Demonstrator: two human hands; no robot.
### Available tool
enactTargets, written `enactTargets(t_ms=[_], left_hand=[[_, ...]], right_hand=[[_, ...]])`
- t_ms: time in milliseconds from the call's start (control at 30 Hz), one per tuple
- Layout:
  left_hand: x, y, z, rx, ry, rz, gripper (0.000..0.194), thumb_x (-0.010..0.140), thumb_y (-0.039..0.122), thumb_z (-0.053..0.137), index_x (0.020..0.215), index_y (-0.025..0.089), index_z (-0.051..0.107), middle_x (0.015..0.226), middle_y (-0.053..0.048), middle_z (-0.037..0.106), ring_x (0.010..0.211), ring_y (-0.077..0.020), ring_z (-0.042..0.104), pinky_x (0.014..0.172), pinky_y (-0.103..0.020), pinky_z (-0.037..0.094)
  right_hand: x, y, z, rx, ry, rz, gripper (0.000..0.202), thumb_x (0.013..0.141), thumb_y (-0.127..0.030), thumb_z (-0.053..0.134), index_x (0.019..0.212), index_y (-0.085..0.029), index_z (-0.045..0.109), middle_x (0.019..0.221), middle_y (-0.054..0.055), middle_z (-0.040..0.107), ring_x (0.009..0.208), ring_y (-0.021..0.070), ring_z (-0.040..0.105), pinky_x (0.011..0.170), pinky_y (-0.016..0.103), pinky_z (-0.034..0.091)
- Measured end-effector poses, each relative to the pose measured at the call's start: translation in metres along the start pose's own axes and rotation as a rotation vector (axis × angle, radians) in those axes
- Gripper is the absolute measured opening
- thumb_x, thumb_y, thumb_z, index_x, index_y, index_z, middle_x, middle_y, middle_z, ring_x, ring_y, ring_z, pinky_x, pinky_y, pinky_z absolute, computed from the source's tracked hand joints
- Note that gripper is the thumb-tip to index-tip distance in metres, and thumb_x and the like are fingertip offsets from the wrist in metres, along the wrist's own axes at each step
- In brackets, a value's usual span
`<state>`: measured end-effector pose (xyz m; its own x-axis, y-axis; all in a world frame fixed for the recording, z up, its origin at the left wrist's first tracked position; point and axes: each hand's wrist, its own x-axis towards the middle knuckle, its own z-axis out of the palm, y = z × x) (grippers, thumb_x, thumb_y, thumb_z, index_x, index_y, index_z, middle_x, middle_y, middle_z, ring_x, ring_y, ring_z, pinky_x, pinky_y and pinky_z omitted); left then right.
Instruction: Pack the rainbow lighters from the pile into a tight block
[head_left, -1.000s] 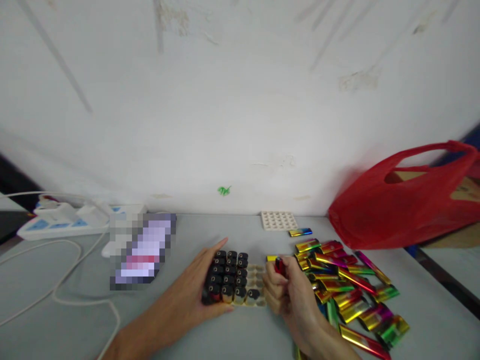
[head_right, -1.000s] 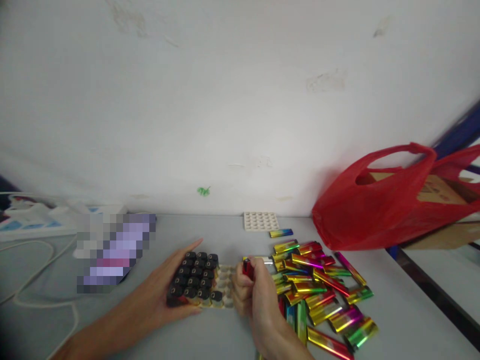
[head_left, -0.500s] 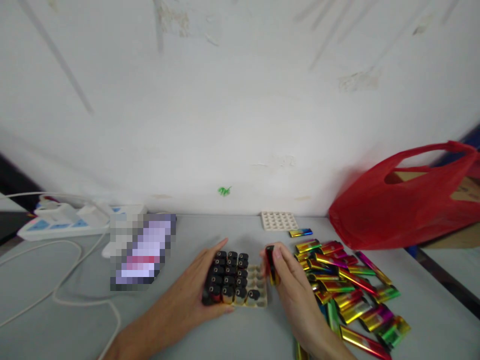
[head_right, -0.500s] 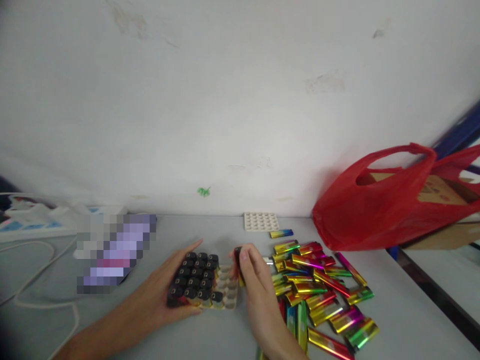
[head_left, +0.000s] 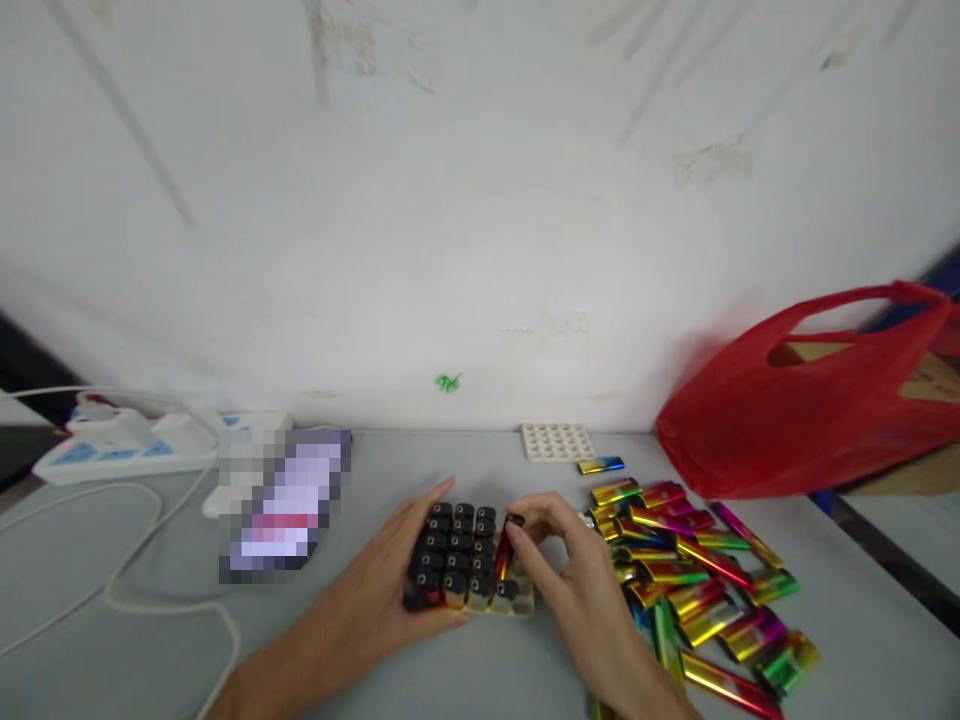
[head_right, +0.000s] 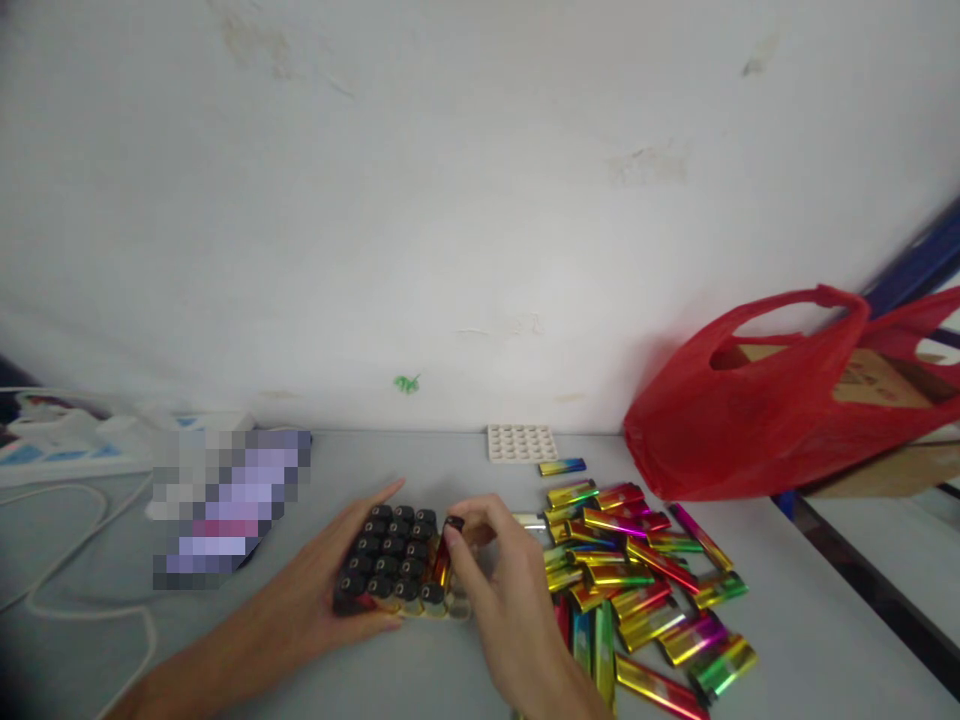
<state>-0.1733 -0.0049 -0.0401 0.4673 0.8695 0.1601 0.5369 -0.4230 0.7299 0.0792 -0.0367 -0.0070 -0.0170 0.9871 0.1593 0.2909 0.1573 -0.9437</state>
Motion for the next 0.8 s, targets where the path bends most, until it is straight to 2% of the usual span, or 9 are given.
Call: enactTargets(t_ms=[133, 233, 367, 433, 500, 567, 667, 733, 800], left_hand=[[0.0, -0.001, 0.0, -0.005, 0.0, 0.013, 0.112, 0.083, 0.027, 0.095, 0.172, 0.035, 0.029, 0.173, -0.014, 0.047, 0.157, -0.0427, 0.049, 0.132, -0.062, 0.04], [0.0, -0.002, 0.0, -0.014, -0.013, 0.019, 0.114, 0.084, 0.027, 0.096, 0.173, 0.037, 0.026, 0.174, -0.013, 0.046, 0.157, -0.0421, 0.048, 0.132, -0.064, 0.038], [-0.001, -0.002, 0.001, -0.016, -0.013, 0.021, 0.111, 0.086, 0.029, 0.094, 0.173, 0.037, 0.025, 0.174, -0.013, 0.045, 0.158, -0.0412, 0.047, 0.133, -0.063, 0.038], [-0.001, -0.002, 0.001, -0.008, -0.008, 0.022, 0.11, 0.087, 0.03, 0.094, 0.173, 0.037, 0.026, 0.175, -0.013, 0.044, 0.159, -0.0409, 0.047, 0.133, -0.062, 0.038], [-0.002, -0.003, 0.001, 0.0, 0.004, 0.024, 0.111, 0.085, 0.03, 0.095, 0.173, 0.037, 0.027, 0.175, -0.012, 0.044, 0.159, -0.0409, 0.047, 0.133, -0.062, 0.038], [-0.002, -0.003, 0.001, 0.001, 0.007, 0.023, 0.112, 0.084, 0.028, 0.095, 0.173, 0.038, 0.028, 0.175, -0.011, 0.044, 0.159, -0.041, 0.047, 0.133, -0.061, 0.038], [-0.001, -0.001, 0.0, -0.007, -0.002, 0.015, 0.114, 0.083, 0.027, 0.096, 0.173, 0.038, 0.027, 0.175, -0.011, 0.045, 0.159, -0.0418, 0.047, 0.133, -0.063, 0.038], [-0.001, -0.001, 0.0, -0.009, -0.004, 0.008, 0.114, 0.082, 0.028, 0.097, 0.173, 0.038, 0.028, 0.175, -0.012, 0.045, 0.159, -0.0427, 0.047, 0.133, -0.064, 0.037], [-0.001, 0.0, 0.0, -0.012, -0.003, 0.0, 0.115, 0.082, 0.028, 0.097, 0.173, 0.037, 0.028, 0.175, -0.012, 0.044, 0.16, -0.043, 0.045, 0.133, -0.065, 0.036]], right_hand=[[-0.002, 0.002, -0.007, -0.147, -0.018, -0.111, 0.013, 0.109, -0.035, 0.066, 0.113, -0.026, 0.075, 0.106, 0.004, 0.077, 0.102, 0.0254, 0.07, 0.09, 0.037, 0.05], [-0.002, -0.001, -0.012, -0.221, -0.066, -0.234, 0.011, 0.109, -0.032, 0.067, 0.114, -0.027, 0.075, 0.106, 0.004, 0.077, 0.099, 0.0254, 0.07, 0.09, 0.038, 0.049], [-0.004, -0.009, -0.015, -0.217, -0.157, -0.325, 0.017, 0.112, -0.029, 0.063, 0.097, -0.026, 0.07, 0.098, 0.002, 0.076, 0.092, 0.0235, 0.069, 0.092, 0.04, 0.046], [-0.004, -0.01, -0.014, -0.212, -0.17, -0.33, 0.021, 0.113, -0.028, 0.059, 0.094, -0.026, 0.067, 0.098, 0.002, 0.076, 0.092, 0.0227, 0.069, 0.094, 0.04, 0.045], [-0.004, -0.007, -0.012, -0.249, -0.115, -0.311, 0.021, 0.114, -0.029, 0.056, 0.096, -0.026, 0.066, 0.095, 0.002, 0.074, 0.091, 0.0232, 0.068, 0.092, 0.04, 0.045], [-0.003, -0.001, -0.011, -0.331, -0.001, -0.282, 0.019, 0.114, -0.027, 0.053, 0.1, -0.026, 0.066, 0.095, 0.003, 0.072, 0.092, 0.0255, 0.066, 0.092, 0.042, 0.045], [0.002, 0.009, -0.012, -0.522, 0.161, -0.255, 0.018, 0.104, -0.016, 0.054, 0.113, -0.025, 0.066, 0.11, 0.009, 0.071, 0.108, 0.0319, 0.062, 0.099, 0.048, 0.044], [0.004, 0.014, -0.014, -0.673, 0.191, -0.234, 0.031, 0.093, -0.009, 0.058, 0.12, -0.023, 0.065, 0.118, 0.013, 0.068, 0.115, 0.0365, 0.058, 0.099, 0.052, 0.044], [0.005, 0.016, -0.015, -0.825, 0.171, -0.204, 0.035, 0.085, -0.007, 0.063, 0.117, -0.022, 0.066, 0.118, 0.015, 0.064, 0.112, 0.0398, 0.055, 0.094, 0.055, 0.044]])
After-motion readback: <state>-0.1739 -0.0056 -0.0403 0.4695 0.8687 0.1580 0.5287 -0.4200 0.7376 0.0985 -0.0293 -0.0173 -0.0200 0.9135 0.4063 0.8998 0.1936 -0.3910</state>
